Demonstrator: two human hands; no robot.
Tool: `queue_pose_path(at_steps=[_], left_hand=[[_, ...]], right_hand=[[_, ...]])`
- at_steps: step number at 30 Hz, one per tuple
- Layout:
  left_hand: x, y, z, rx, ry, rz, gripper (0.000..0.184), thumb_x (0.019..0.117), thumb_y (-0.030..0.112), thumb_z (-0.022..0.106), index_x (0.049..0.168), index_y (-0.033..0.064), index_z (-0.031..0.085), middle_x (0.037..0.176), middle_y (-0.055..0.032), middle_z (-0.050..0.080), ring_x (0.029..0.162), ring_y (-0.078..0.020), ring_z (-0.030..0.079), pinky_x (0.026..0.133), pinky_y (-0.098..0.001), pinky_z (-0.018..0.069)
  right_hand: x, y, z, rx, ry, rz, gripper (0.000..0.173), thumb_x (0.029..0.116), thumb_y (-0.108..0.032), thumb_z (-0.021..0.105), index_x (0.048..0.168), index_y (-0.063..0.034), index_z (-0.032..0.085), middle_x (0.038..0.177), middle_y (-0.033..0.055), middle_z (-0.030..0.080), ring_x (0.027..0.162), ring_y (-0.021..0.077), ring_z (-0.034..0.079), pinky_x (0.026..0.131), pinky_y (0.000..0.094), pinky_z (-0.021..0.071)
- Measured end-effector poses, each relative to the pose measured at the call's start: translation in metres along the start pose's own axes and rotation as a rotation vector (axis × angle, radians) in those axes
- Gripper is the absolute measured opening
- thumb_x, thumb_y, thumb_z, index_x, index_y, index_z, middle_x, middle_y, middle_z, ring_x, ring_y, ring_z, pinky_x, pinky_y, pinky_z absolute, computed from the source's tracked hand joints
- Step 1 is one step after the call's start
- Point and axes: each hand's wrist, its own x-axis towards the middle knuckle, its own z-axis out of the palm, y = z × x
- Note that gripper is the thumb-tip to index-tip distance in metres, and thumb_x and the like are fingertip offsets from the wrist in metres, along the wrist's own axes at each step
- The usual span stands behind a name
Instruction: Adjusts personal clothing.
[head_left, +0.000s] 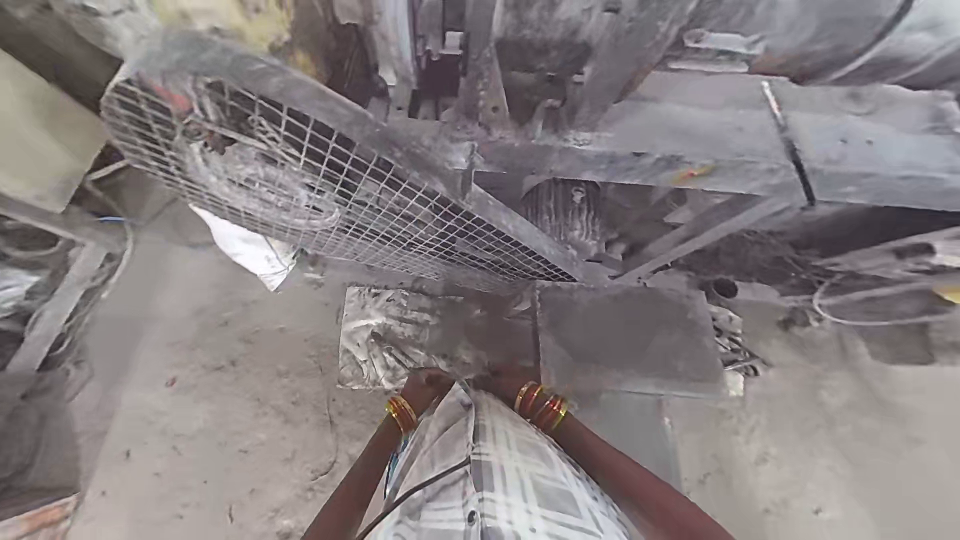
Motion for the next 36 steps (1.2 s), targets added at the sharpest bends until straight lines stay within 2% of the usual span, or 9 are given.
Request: queue_pose_path(at_steps=[3,6,12,17,19,22,30,32,36], left_hand=[[0.015,-0.003,-0.006,0.208,-0.151,0.097,0.022,0.0993,0.004,0.059,0.107,-0.0133,0.07,0.098,-0.0227,0.071,0.089,-0.0202,0.065,0.088,-0.0366,0.051],[0.017,-0.011,-0.009,0.277,-0.232,0.129,0.025,0.1003,0.008,0.058,0.108,-0.0115,0.072,0.102,-0.0249,0.072,0.097,-0.0281,0.068,0.095,-0.0443,0.0505],[0.008,-0.023,-0.017,0.25,-0.269,0.231,0.023,0.0989,0.003,0.058,0.106,-0.013,0.072,0.099,-0.0263,0.073,0.093,-0.028,0.069,0.092,-0.0402,0.0521],[-0.002,-0.022,-0.031,0.313,-0.305,0.258,0.024,0.0988,0.001,0.056,0.108,-0.0129,0.072,0.097,-0.0272,0.072,0.089,-0.0294,0.068,0.088,-0.0399,0.0517],[-0.004,-0.022,-0.037,0.316,-0.302,0.232,0.024,0.0992,0.004,0.058,0.108,-0.0117,0.072,0.098,-0.0262,0.073,0.091,-0.0297,0.069,0.09,-0.0406,0.0523],[-0.007,-0.028,-0.043,0.311,-0.3,0.276,0.024,0.0985,0.006,0.057,0.103,-0.0127,0.073,0.094,-0.0258,0.072,0.088,-0.0299,0.069,0.087,-0.042,0.0521],[-0.007,-0.016,-0.052,0.369,-0.379,0.275,0.021,0.0965,0.0,0.059,0.106,-0.0141,0.071,0.101,-0.0299,0.072,0.098,-0.0372,0.07,0.095,-0.0469,0.0512],[-0.005,-0.013,-0.055,0.407,-0.401,0.256,0.021,0.0969,0.001,0.059,0.106,-0.0134,0.072,0.102,-0.03,0.072,0.099,-0.0385,0.069,0.096,-0.0486,0.05],[-0.007,-0.016,-0.056,0.418,-0.394,0.253,0.02,0.0959,0.0,0.06,0.103,-0.014,0.072,0.101,-0.0309,0.072,0.099,-0.0407,0.069,0.097,-0.0511,0.0491]], right_hand=[[0.005,-0.003,0.014,0.024,0.041,-0.007,0.036,0.0949,-0.029,0.073,0.099,0.0066,0.071,0.097,0.0204,0.068,0.092,0.0284,0.062,0.088,0.0482,0.0474],[0.0,-0.009,0.028,0.03,0.06,-0.009,0.031,0.0964,-0.024,0.07,0.099,0.0063,0.072,0.096,0.0195,0.068,0.09,0.0265,0.063,0.087,0.0461,0.0481],[-0.008,-0.021,0.052,0.034,0.089,-0.001,0.025,0.0937,-0.014,0.071,0.096,0.0104,0.07,0.091,0.0205,0.068,0.084,0.025,0.061,0.084,0.0428,0.0484],[-0.017,-0.027,0.067,0.019,0.118,-0.065,0.028,0.0991,-0.014,0.063,0.097,0.0138,0.07,0.092,0.0248,0.068,0.087,0.0292,0.062,0.086,0.044,0.0472],[-0.021,-0.028,0.071,0.036,0.13,-0.082,0.027,0.1005,-0.011,0.061,0.104,0.0136,0.07,0.099,0.0263,0.07,0.094,0.0309,0.065,0.092,0.0443,0.0487],[-0.023,-0.027,0.08,0.085,0.177,-0.136,0.024,0.1001,-0.007,0.059,0.103,0.0131,0.072,0.095,0.0241,0.071,0.088,0.0248,0.065,0.086,0.0383,0.0502],[-0.02,-0.026,0.095,0.083,0.264,-0.278,0.021,0.0964,0.0,0.058,0.099,0.0144,0.073,0.089,0.0257,0.072,0.082,0.0286,0.067,0.082,0.0426,0.0522],[-0.02,-0.027,0.098,0.112,0.279,-0.242,0.021,0.0974,-0.002,0.058,0.099,0.0134,0.073,0.088,0.0235,0.072,0.08,0.0244,0.065,0.081,0.0396,0.0511],[-0.026,-0.036,0.101,0.124,0.284,-0.172,0.021,0.0977,-0.002,0.059,0.101,0.0137,0.073,0.092,0.0252,0.072,0.085,0.027,0.067,0.085,0.0404,0.0514]])
